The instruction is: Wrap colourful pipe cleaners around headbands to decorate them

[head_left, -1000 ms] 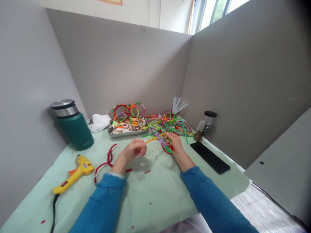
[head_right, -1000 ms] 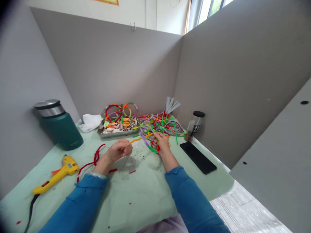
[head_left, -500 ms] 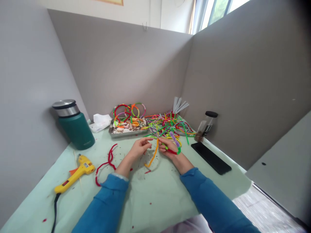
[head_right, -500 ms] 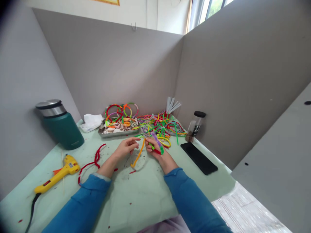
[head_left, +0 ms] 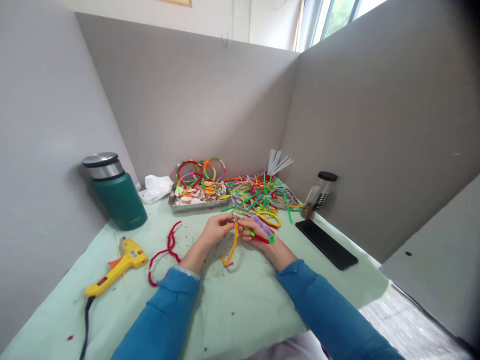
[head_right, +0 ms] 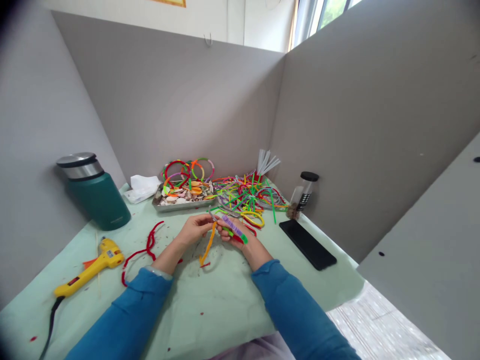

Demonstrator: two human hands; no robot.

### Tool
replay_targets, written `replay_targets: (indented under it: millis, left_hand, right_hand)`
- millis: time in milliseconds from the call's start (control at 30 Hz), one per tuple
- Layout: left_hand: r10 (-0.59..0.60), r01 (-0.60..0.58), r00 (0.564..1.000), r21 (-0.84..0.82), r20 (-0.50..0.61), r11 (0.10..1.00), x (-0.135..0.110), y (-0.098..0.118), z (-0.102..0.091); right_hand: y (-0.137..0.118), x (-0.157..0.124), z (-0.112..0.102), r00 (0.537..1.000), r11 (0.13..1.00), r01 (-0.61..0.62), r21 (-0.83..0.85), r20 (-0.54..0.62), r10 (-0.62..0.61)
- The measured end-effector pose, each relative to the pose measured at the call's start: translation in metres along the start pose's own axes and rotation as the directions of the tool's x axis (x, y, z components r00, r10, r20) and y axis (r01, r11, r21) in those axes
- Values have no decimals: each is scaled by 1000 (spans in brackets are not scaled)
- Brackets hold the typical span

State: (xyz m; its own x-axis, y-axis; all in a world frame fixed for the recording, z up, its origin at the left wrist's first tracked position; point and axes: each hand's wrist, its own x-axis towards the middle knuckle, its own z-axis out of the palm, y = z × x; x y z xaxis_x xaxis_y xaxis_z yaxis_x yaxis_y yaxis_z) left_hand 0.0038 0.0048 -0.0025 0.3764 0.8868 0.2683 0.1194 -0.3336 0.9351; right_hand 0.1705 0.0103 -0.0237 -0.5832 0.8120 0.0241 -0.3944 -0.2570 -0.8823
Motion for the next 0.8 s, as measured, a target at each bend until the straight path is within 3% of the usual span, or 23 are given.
replay_targets:
  millis: [133,367,800]
  left_hand:
    - [-12,12,1000,-8,3,1000,-1,2,-1]
    - [-21,27,995,-61,101,998,-3,5,-7]
    - [-74,73,997,-75,-8,994,-2,3,-5]
  right_hand:
    - [-3,-3,4,998,997,-51,50,49,48]
    - [-3,-5,2,995,991,-80,108,74,72]
    - [-8,-6,9,995,990,-91,103,44,87]
